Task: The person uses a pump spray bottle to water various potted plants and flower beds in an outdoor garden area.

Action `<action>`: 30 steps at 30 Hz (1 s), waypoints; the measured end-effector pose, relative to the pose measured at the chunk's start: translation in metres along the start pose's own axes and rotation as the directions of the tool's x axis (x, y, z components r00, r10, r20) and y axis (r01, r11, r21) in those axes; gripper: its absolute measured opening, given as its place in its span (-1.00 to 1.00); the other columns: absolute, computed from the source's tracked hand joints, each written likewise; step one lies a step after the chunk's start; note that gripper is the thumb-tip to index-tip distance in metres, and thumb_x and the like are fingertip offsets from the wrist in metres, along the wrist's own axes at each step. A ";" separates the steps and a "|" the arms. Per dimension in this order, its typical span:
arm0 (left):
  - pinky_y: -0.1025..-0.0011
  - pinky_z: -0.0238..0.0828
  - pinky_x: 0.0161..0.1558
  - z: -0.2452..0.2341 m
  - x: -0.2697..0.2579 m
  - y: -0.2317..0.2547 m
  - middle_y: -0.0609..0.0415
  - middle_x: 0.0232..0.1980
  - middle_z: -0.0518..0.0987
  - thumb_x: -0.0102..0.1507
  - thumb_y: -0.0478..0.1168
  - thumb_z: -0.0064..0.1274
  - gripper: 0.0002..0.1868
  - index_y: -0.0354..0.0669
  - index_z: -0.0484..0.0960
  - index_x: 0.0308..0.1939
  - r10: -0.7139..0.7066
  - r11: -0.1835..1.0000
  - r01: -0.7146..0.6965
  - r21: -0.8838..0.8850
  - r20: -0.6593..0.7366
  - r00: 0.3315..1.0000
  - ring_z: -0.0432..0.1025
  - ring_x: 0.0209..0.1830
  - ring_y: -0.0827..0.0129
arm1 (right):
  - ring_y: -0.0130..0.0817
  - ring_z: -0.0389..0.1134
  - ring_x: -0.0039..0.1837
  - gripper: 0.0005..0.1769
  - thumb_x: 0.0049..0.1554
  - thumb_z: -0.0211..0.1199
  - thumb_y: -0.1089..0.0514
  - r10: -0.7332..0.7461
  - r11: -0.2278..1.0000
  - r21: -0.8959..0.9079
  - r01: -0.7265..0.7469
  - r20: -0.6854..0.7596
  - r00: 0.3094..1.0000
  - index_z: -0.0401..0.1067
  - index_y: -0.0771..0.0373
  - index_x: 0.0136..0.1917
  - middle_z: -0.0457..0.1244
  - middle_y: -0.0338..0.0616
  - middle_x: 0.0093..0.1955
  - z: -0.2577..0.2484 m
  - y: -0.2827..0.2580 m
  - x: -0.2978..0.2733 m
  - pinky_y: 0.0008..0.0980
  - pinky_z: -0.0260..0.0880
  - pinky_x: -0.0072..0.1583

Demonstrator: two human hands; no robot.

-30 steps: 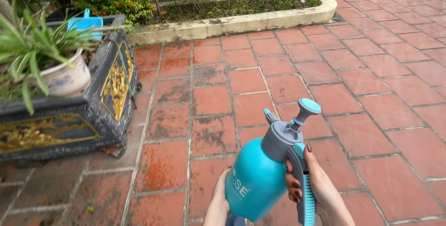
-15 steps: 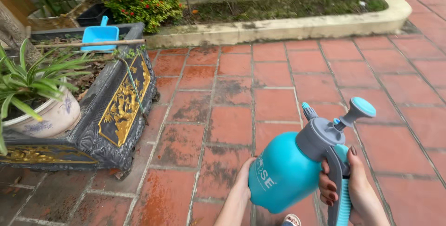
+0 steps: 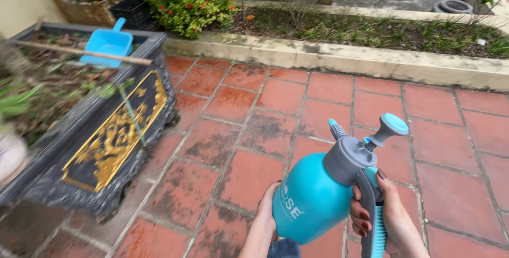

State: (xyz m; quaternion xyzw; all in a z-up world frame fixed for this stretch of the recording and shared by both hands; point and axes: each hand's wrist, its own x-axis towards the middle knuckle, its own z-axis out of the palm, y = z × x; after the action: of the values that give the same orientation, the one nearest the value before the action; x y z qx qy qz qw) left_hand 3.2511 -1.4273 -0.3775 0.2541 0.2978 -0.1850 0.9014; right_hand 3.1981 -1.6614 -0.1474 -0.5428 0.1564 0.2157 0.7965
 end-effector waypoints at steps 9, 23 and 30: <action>0.14 0.63 -0.14 0.213 0.259 0.044 -0.04 -0.11 0.73 0.25 0.03 0.10 -0.62 -0.13 0.71 -0.03 -0.087 0.971 0.095 0.222 -0.044 0.995 0.62 -0.19 0.18 | -0.39 -0.10 -0.57 -0.10 0.25 -0.37 -0.63 -0.076 0.980 0.166 0.107 -0.183 0.980 0.16 0.28 -0.21 -0.08 -0.20 -0.56 -0.119 -0.167 0.197 -0.31 -0.07 -0.45; 0.04 0.61 -0.04 0.567 0.616 -0.091 -0.06 -0.10 0.73 0.29 0.05 -0.06 -0.57 -0.16 0.68 0.00 -0.410 0.890 0.368 0.270 0.120 0.904 0.61 -0.13 0.10 | -0.36 -0.04 -0.58 -0.23 0.25 -0.22 -0.51 -0.098 0.936 0.289 0.203 -0.340 0.935 0.22 0.28 -0.18 -0.04 -0.18 -0.57 -0.436 -0.429 0.420 -0.31 -0.03 -0.47; 0.03 0.59 -0.07 0.726 0.753 -0.127 -0.07 -0.07 0.70 0.35 0.00 -0.10 -0.60 -0.17 0.66 0.05 -0.360 0.886 0.347 0.307 -0.015 0.933 0.58 -0.10 0.10 | -0.35 -0.05 -0.59 -0.17 0.23 -0.26 -0.56 -0.049 0.914 0.366 0.176 -0.330 0.943 0.20 0.30 -0.21 -0.05 -0.18 -0.57 -0.570 -0.547 0.528 -0.30 -0.03 -0.47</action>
State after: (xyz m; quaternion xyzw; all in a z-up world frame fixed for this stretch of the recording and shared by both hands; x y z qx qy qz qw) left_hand 4.0786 -2.0790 -0.3933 0.3273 0.2879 -0.3951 0.8086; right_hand 3.9229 -2.2747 -0.1730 -0.4087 0.2887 0.0445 0.8647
